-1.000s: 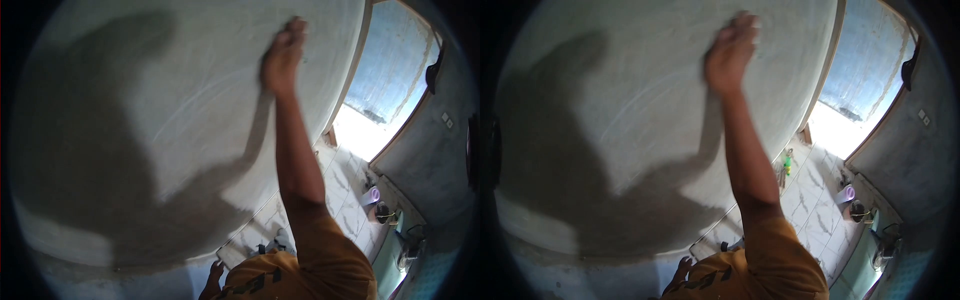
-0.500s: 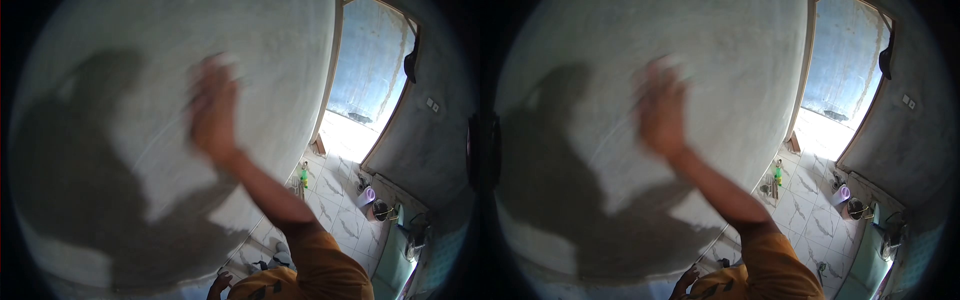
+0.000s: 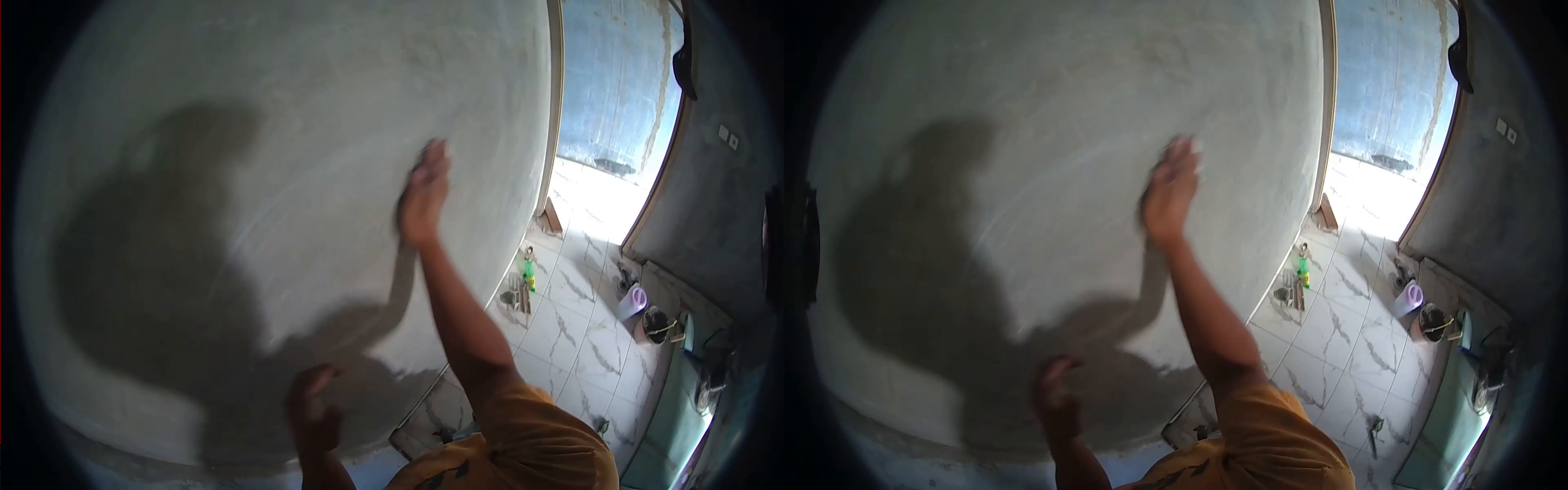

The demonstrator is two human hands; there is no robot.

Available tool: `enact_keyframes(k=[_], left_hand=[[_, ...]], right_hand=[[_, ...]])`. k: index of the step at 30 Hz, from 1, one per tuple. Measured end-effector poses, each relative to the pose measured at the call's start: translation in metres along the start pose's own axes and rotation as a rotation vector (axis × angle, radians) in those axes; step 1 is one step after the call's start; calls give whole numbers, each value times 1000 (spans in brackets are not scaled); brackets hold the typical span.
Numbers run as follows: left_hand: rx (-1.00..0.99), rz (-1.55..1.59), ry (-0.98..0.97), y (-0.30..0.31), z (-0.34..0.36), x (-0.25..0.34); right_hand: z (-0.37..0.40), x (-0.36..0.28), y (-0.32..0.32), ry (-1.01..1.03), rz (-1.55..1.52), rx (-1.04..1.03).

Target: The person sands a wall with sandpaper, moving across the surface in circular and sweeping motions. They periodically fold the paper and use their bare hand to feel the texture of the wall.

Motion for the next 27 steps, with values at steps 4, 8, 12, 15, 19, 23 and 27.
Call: enact_keyframes(k=[4,8,12,15,19,23,27], left_hand=[[345,-308,-603,49,-4,-7],[620,-484,-837,52,-31,1],[576,-902,-908,41,-47,-7],[628,-1112,-794,34,-53,-5],[538,-1198,-808,25,-63,6],[766,-1519,-549,22,-66,4],[836,-1661,-395,19,-70,13]], right_hand=[[149,-100,45,465,57,-495],[124,-11,2,-50,87,-384],[-15,178,-11,-225,-4,-45],[-36,245,-20,-342,52,-9],[55,75,-5,-38,83,-185],[68,-1,34,590,-4,-523],[-23,129,-14,25,206,-198]])
Point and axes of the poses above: each hand's wrist, its own z-axis away from the middle knuckle, its own y-axis out of the back of the hand, x = y × z, the point moved 2 cm from there along -z, towards the middle knuckle, and after that the axes turned 15 degrees about z, right-handed, at the moved point
